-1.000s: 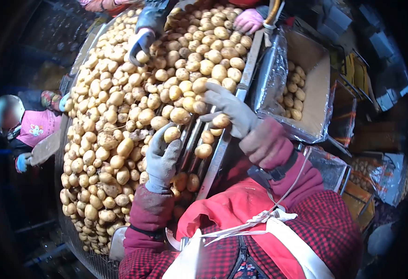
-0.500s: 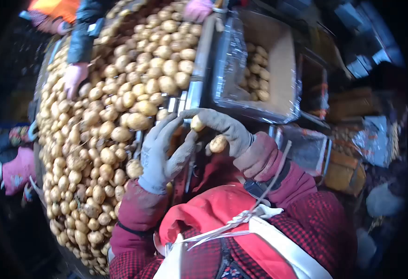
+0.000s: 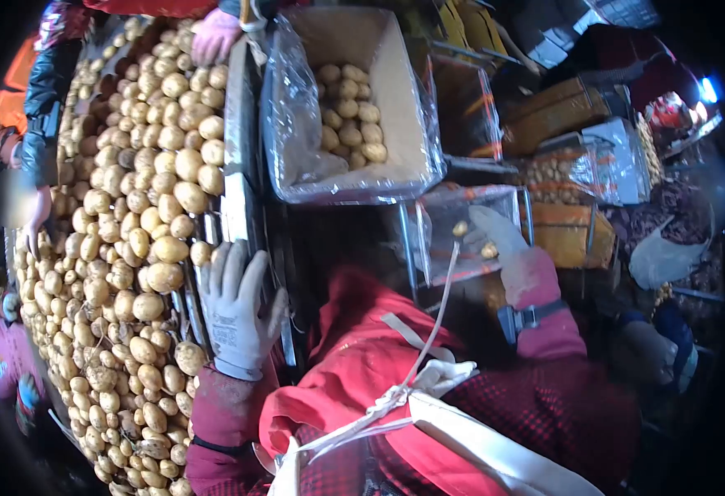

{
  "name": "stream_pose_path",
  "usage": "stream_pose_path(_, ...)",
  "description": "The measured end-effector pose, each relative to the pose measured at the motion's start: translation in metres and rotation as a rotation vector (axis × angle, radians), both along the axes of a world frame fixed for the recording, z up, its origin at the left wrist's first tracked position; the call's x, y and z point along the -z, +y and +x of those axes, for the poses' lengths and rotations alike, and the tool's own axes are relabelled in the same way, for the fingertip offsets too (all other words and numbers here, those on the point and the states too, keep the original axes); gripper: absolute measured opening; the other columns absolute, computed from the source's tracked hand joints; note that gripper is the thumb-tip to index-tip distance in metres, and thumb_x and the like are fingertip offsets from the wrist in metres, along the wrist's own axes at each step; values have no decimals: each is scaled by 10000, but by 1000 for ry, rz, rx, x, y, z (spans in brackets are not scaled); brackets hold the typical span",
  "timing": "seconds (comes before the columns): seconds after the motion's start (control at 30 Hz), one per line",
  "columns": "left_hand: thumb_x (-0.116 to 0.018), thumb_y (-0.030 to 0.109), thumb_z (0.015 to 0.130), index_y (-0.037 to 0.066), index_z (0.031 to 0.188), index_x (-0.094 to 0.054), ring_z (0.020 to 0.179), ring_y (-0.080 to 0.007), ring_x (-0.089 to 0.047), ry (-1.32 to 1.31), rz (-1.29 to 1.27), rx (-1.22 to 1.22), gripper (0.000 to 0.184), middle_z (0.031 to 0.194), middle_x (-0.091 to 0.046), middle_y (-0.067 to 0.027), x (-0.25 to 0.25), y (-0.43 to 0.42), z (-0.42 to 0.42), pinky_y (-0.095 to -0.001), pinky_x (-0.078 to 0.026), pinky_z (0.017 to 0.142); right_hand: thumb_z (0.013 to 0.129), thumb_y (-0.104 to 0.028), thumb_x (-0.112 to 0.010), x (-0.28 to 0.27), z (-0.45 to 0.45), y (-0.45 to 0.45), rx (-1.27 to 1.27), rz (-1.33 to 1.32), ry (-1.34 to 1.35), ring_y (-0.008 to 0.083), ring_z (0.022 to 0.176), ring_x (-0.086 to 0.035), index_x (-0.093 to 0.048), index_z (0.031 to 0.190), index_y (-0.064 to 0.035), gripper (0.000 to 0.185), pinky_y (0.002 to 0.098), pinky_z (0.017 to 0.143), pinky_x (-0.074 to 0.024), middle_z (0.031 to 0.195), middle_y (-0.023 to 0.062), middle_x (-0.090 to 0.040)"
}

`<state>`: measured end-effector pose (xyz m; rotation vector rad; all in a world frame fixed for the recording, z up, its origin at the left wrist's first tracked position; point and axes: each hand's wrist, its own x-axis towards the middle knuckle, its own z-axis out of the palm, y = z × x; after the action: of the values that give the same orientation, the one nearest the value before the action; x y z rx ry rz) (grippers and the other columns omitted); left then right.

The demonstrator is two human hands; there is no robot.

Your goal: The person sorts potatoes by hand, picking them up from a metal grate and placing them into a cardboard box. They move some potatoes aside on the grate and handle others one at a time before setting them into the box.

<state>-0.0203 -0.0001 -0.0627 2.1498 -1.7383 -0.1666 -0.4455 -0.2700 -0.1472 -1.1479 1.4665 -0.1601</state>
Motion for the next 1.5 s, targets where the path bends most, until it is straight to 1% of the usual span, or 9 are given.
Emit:
stream_pose_path(0.07,-822,153,772,78,1389,-643,1465,-437,-430,21,-20,-8,647,1514,-533,-224,0,0,-1,-571,-302,1218,1058,-526,-573,-7,11,-14,188,193,-165,211,786,-711,-551,1466,-164,546,326,569,-556,1042,148,-740)
stream_pose_path(0.13,-809,166,790,81,1392,-643,1462,-438,-434,11,-29,-9,631,1514,-536,-221,2,1,-1,-574,-302,1220,1059,-530,-572,-23,32,-14,412,256,-803,228,822,-724,-542,1475,-130,577,302,556,-557,1081,155,-737)
stream_pose_path(0.6,-785,172,814,54,1368,-648,1443,-443,-450,17,-76,-19,582,1474,-558,-218,3,3,-1,-571,-321,1208,1069,-378,-606,-80,144,-18,187,124,-791,154,969,-690,-506,1551,-98,567,247,714,-585,1341,150,-679)
stream_pose_path(0.87,-806,223,808,64,1353,-647,1437,-424,-454,19,-81,-17,590,1481,-555,-204,2,4,-1,-584,-318,1214,985,-353,-755,-69,170,-200,405,-63,-1023,342,985,-750,-629,1220,-98,368,510,870,-650,1051,157,-713)
stream_pose_path(1.0,-814,260,838,77,1364,-647,1433,-424,-456,15,-92,-19,582,1486,-554,-199,6,5,1,-594,-322,1207,943,-465,-788,-79,213,-288,552,-153,-756,463,1140,-656,-452,1509,-117,745,537,974,-598,1464,334,-492)
stream_pose_path(1.17,-809,277,841,84,1380,-628,1418,-405,-479,69,-95,-46,600,1477,-546,-193,-4,4,-1,-581,-362,1173,1107,-394,-525,-26,228,-230,-38,-53,-991,312,1199,-666,-379,1612,-134,586,424,965,-599,1448,214,-570)
stream_pose_path(1.27,-837,261,800,94,1378,-617,1411,-399,-488,56,-131,-19,641,1465,-552,-185,0,19,0,-558,-397,1154,1131,-285,-439,-73,288,-112,-123,-57,-812,260,1117,-703,-374,1602,-85,516,336,887,-616,1421,170,-600)
stream_pose_path(1.33,-831,263,803,106,1368,-622,1410,-387,-491,40,-105,-58,623,1465,-554,-179,-9,31,-1,-556,-402,1147,1082,-208,-552,-72,320,-62,-325,-84,-918,207,1102,-703,-383,1601,-63,565,218,813,-598,1387,145,-618)
stream_pose_path(1.5,-770,284,871,102,1394,-616,1338,-422,-542,-99,-77,-336,575,1445,-561,-224,-15,86,15,-558,-388,1148,1009,-206,-681,-76,379,70,-829,-325,-853,233,1186,-671,-536,1517,-77,544,354,969,-557,1359,138,-657)
